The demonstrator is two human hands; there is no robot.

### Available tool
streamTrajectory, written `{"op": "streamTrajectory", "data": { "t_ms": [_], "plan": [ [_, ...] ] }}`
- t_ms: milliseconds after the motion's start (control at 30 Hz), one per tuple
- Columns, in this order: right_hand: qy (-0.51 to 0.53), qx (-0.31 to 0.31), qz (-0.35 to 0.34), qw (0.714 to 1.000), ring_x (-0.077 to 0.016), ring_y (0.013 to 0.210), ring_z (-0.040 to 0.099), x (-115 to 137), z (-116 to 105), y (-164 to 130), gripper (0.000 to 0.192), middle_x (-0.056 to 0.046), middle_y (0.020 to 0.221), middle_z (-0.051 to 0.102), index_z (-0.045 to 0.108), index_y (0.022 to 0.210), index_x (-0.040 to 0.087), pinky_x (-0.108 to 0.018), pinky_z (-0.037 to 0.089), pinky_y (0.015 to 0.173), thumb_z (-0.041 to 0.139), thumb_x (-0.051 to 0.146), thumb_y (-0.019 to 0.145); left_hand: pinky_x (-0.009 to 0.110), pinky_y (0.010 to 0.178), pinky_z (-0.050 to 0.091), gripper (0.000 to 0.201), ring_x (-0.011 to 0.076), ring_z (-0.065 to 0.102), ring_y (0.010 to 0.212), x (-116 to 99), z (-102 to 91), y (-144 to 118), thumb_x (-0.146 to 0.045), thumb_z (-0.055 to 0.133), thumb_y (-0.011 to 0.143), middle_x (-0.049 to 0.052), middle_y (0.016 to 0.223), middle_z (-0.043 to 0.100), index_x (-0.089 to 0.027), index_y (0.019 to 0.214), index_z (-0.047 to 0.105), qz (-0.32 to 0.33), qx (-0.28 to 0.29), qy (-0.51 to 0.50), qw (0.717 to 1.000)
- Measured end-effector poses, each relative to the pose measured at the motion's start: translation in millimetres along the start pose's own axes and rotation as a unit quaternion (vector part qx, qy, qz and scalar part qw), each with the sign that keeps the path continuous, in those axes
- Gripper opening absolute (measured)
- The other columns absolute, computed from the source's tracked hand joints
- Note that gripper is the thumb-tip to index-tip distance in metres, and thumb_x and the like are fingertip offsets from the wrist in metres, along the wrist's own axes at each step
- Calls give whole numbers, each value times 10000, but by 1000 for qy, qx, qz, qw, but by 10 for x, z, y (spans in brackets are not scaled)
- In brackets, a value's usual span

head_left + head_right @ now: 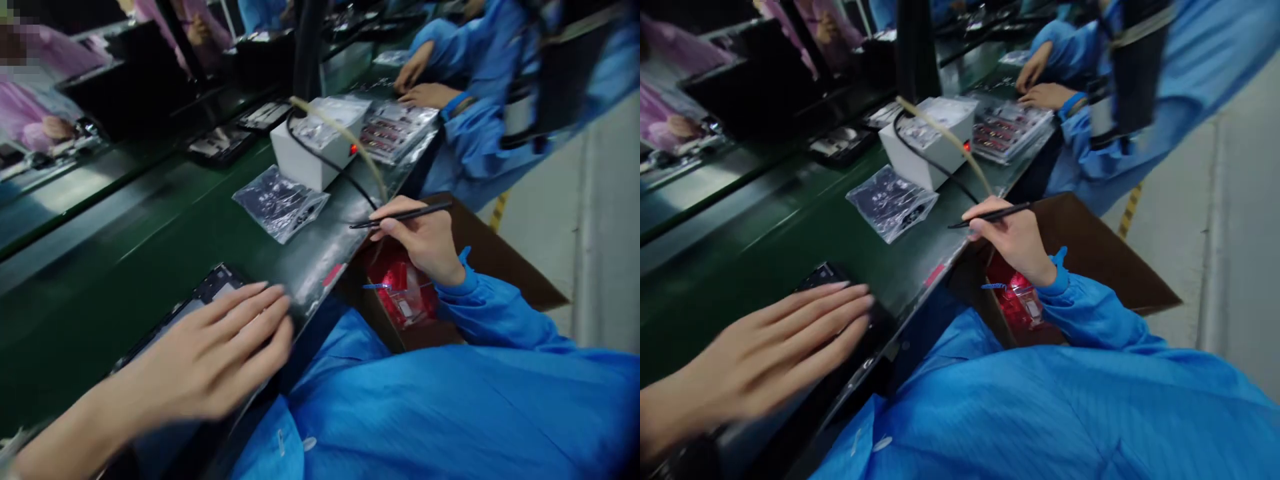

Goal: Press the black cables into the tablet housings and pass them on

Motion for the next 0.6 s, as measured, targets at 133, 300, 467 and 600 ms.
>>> {"op": "streamTrajectory", "data": {
  "t_ms": [133, 300, 467, 600],
  "plan": [
    [-106, -174, -101, 974, -278, 867, 719, 100, -568, -329, 130, -46, 870, 760, 845, 907, 371, -487, 602, 886, 855, 301, 797, 447, 1032, 595, 343, 290, 701, 1181, 442, 663, 1412, -77, 410, 977, 161, 1264, 720, -112, 1217, 653, 90, 51, -85, 991],
    [37, -386, -72, 919, -203, 809, 690, -308, -1131, -352, 114, -16, 887, 685, 798, 991, 399, -412, 622, 804, 721, 450, 925, 315, 1239, 420, 642, 155, 462, 1495, 352, 1339, 2815, -43, 370, 934, 124, 1648, 416, -103, 1571, 315, -110, 41, -483, 868],
    [187, -405, 24, 895, -193, 833, 689, -848, -1460, -205, 294, -14, 804, 669, 742, 807, 313, -374, 631, 892, 840, 586, 765, 268, 1226, 431, 708, 192, 429, 1521, 134, 1531, 3216, -14, 394, 941, 174, 1680, 335, -20, 1617, 183, -138, 67, -605, 781],
    [240, -412, 46, 878, -204, 889, 678, -940, -1526, -199, 323, -17, 820, 679, 687, 723, 308, -344, 633, 835, 869, 576, 734, 426, 1265, 407, 778, 255, 447, 1513, 233, 1203, 2493, -108, 532, 887, 150, 1673, 361, -148, 1614, 257, -125, 57, -664, 735]
  ]
}}
Point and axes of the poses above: each hand's wrist, its own y-axis towards the middle knuckle, its own z-axis out of the palm, x = y × z, the point moved 1 cm from there along y, towards the middle knuckle
